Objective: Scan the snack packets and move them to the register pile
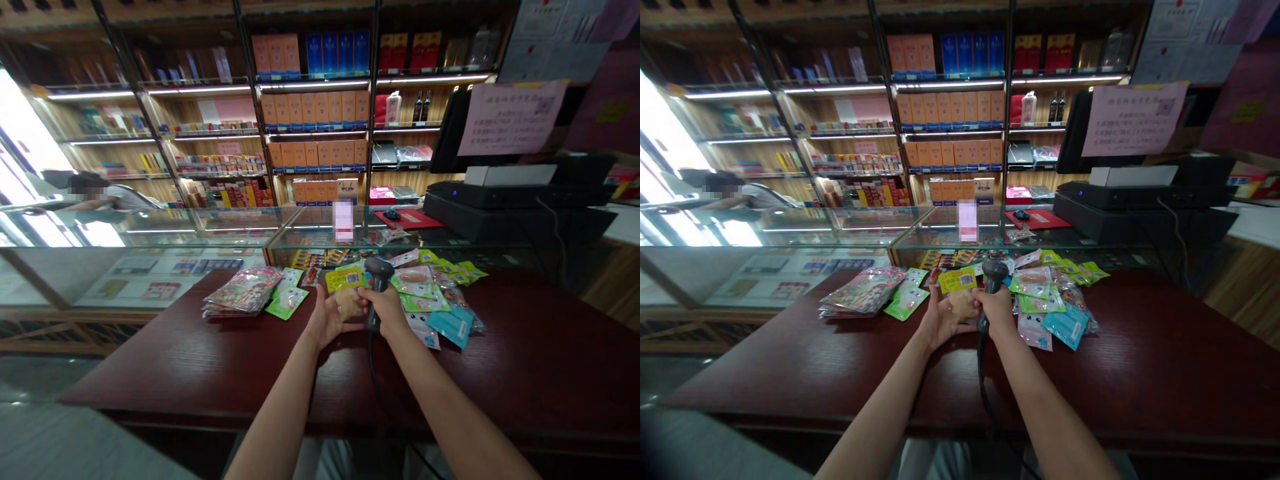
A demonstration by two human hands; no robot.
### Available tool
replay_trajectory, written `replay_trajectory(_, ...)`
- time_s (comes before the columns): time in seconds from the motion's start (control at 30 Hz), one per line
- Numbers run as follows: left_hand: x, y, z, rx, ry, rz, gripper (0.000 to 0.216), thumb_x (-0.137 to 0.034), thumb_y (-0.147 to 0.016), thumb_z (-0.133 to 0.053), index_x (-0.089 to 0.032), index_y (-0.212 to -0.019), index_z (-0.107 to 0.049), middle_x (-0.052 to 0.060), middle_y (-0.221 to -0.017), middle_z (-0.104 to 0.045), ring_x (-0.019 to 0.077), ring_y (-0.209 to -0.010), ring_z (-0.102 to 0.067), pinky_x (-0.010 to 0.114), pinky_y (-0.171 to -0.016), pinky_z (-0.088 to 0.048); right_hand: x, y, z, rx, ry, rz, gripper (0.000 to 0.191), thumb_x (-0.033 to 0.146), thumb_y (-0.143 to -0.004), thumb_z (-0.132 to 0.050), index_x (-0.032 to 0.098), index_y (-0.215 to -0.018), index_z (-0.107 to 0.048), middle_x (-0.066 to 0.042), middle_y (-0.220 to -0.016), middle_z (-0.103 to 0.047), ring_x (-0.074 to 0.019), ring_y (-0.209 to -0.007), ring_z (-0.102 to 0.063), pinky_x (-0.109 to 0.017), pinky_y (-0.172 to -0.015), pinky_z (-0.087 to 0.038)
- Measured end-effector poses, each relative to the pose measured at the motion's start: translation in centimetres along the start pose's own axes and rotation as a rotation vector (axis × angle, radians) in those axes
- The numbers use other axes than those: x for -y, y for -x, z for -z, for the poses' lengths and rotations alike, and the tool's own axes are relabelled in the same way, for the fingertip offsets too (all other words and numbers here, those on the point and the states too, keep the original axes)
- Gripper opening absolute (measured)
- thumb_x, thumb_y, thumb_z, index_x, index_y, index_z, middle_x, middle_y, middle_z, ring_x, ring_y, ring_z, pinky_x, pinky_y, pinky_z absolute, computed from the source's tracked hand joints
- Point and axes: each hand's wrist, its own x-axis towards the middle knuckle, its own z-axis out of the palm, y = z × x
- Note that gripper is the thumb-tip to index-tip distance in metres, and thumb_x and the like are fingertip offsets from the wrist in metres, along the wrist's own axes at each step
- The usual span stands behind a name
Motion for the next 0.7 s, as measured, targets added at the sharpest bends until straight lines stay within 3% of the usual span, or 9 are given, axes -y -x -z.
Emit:
replay_trajectory(0.07,0.1,0.1,-0.4,-0.021,-0.114,-0.084,0.055,-0.042,-0.069,-0.079,-0.013,-0.113,-0.063,0.017,-0.108,-0.068,0.0279,-0.095,-0.068,0.043,-0.082,-0.055,0.2,-0.1,0.6,-0.042,-0.01,0.024,0.033,0.03,-0.092,-0.062,0.017,-0.122,-0.058,-0.009,-0.12,-0.063,-0.0242,-0.097,-0.066,-0.044,-0.079,-0.057)
replay_trajectory(0.13,0.3,0.1,-0.4,-0.103,-0.187,-0.157,0.055,-0.03,-0.061,-0.086,-0.013,-0.109,-0.065,0.015,-0.104,-0.07,0.0254,-0.091,-0.069,0.04,-0.085,-0.054,0.5,0.1,1.2,-0.064,-0.024,0.054,0.032,0.028,-0.084,-0.071,0.016,-0.112,-0.06,-0.006,-0.097,-0.069,-0.0214,-0.079,-0.069,-0.034,-0.062,-0.058)
replay_trajectory(0.2,0.6,-0.1,-0.2,-0.21,-0.187,-0.226,0.051,-0.027,-0.058,-0.088,-0.014,-0.103,-0.066,0.011,-0.1,-0.071,0.0228,-0.087,-0.069,0.039,-0.084,-0.055,0.8,0.8,2.0,-0.06,-0.039,0.088,0.035,0.025,-0.07,-0.08,0.018,-0.097,-0.059,0.002,-0.068,-0.066,-0.0179,-0.059,-0.066,-0.023,-0.041,-0.05)
replay_trajectory(0.33,0.9,-0.8,0.6,-0.4,-0.189,-0.352,0.047,-0.029,-0.054,-0.089,-0.014,-0.093,-0.067,0.008,-0.089,-0.072,0.0193,-0.08,-0.068,0.033,-0.075,-0.055,1.0,3.8,3.4,0.039,-0.044,0.152,0.041,0.036,-0.064,-0.081,0.021,-0.095,-0.058,0.007,-0.056,-0.063,-0.013,-0.041,-0.059,-0.022,-0.037,-0.048)
replay_trajectory(0.4,1.1,-1.0,1.0,-0.441,-0.213,-0.385,0.048,-0.03,-0.052,-0.089,-0.013,-0.091,-0.067,0.007,-0.086,-0.072,0.018,-0.076,-0.067,0.03,-0.072,-0.054,0.7,5.9,3.9,0.096,-0.014,0.189,0.045,0.04,-0.06,-0.083,0.021,-0.093,-0.06,0.01,-0.044,-0.054,-0.0101,-0.031,-0.048,-0.02,-0.031,-0.041)
replay_trajectory(0.47,1.3,-1.3,1.3,-0.447,-0.226,-0.394,0.048,-0.032,-0.052,-0.089,-0.013,-0.091,-0.067,0.007,-0.085,-0.072,0.0179,-0.074,-0.067,0.03,-0.071,-0.054,-0.1,7.8,4.3,0.134,0.037,0.232,0.042,0.039,-0.059,-0.085,0.02,-0.088,-0.06,0.01,-0.041,-0.051,-0.0079,-0.027,-0.04,-0.019,-0.028,-0.033)
replay_trajectory(0.53,1.5,-1.4,1.6,-0.445,-0.227,-0.387,0.049,-0.033,-0.053,-0.088,-0.013,-0.091,-0.066,0.008,-0.086,-0.072,0.0183,-0.073,-0.067,0.029,-0.069,-0.054,-1.0,9.5,4.5,0.156,0.137,0.325,0.034,0.042,-0.066,-0.081,0.022,-0.076,-0.055,0.009,-0.042,-0.049,-0.0079,-0.028,-0.039,-0.02,-0.029,-0.033)
replay_trajectory(0.7,1.6,-1.3,1.8,-0.471,-0.223,-0.364,0.05,-0.033,-0.053,-0.088,-0.013,-0.092,-0.065,0.007,-0.08,-0.071,0.0161,-0.065,-0.066,0.028,-0.064,-0.054,-2.7,11.3,4.9,0.149,0.226,0.294,0.033,0.045,-0.072,-0.076,0.021,-0.082,-0.056,0.009,-0.047,-0.05,-0.0082,-0.029,-0.04,-0.021,-0.03,-0.032)
